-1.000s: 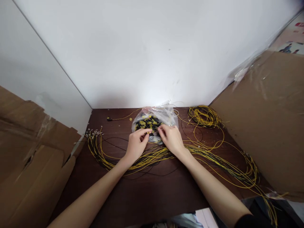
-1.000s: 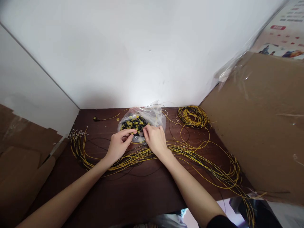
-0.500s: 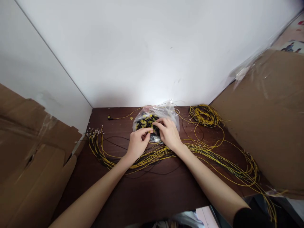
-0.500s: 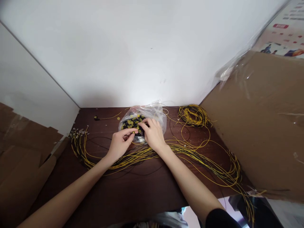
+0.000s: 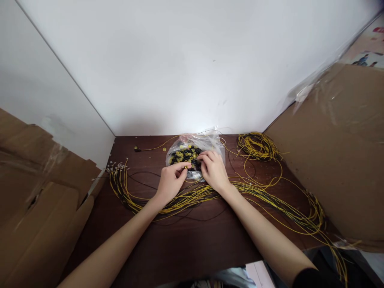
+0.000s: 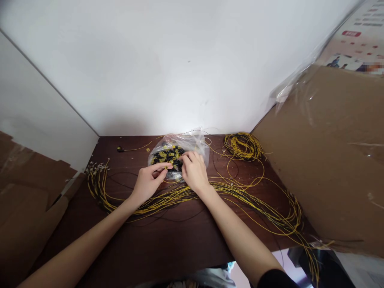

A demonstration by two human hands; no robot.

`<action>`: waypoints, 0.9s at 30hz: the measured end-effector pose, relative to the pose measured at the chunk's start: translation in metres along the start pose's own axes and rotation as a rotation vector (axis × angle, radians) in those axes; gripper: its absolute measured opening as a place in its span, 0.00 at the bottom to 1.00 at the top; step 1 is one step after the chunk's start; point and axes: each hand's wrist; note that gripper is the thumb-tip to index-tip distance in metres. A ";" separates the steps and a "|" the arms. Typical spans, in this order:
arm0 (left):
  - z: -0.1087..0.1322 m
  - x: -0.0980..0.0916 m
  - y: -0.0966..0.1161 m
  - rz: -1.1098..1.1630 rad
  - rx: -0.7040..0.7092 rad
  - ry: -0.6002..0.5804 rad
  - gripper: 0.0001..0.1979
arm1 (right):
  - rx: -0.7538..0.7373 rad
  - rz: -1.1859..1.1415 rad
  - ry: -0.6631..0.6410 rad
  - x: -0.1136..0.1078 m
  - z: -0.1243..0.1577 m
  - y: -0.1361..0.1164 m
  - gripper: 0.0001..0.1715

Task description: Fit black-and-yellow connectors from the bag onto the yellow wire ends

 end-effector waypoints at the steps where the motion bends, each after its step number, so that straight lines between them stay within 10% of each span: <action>1: 0.000 0.000 0.000 0.002 0.004 -0.002 0.12 | -0.030 0.005 -0.007 -0.001 0.000 -0.001 0.14; 27: -0.001 0.000 -0.003 0.013 0.019 -0.013 0.11 | 0.138 0.026 -0.050 0.006 -0.009 -0.010 0.06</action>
Point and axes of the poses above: each hand's wrist, its own z-axis away from the middle knuckle, its own x-axis out of the palm, y = z × x, and after that the axes turned 12 degrees about z, right-handed
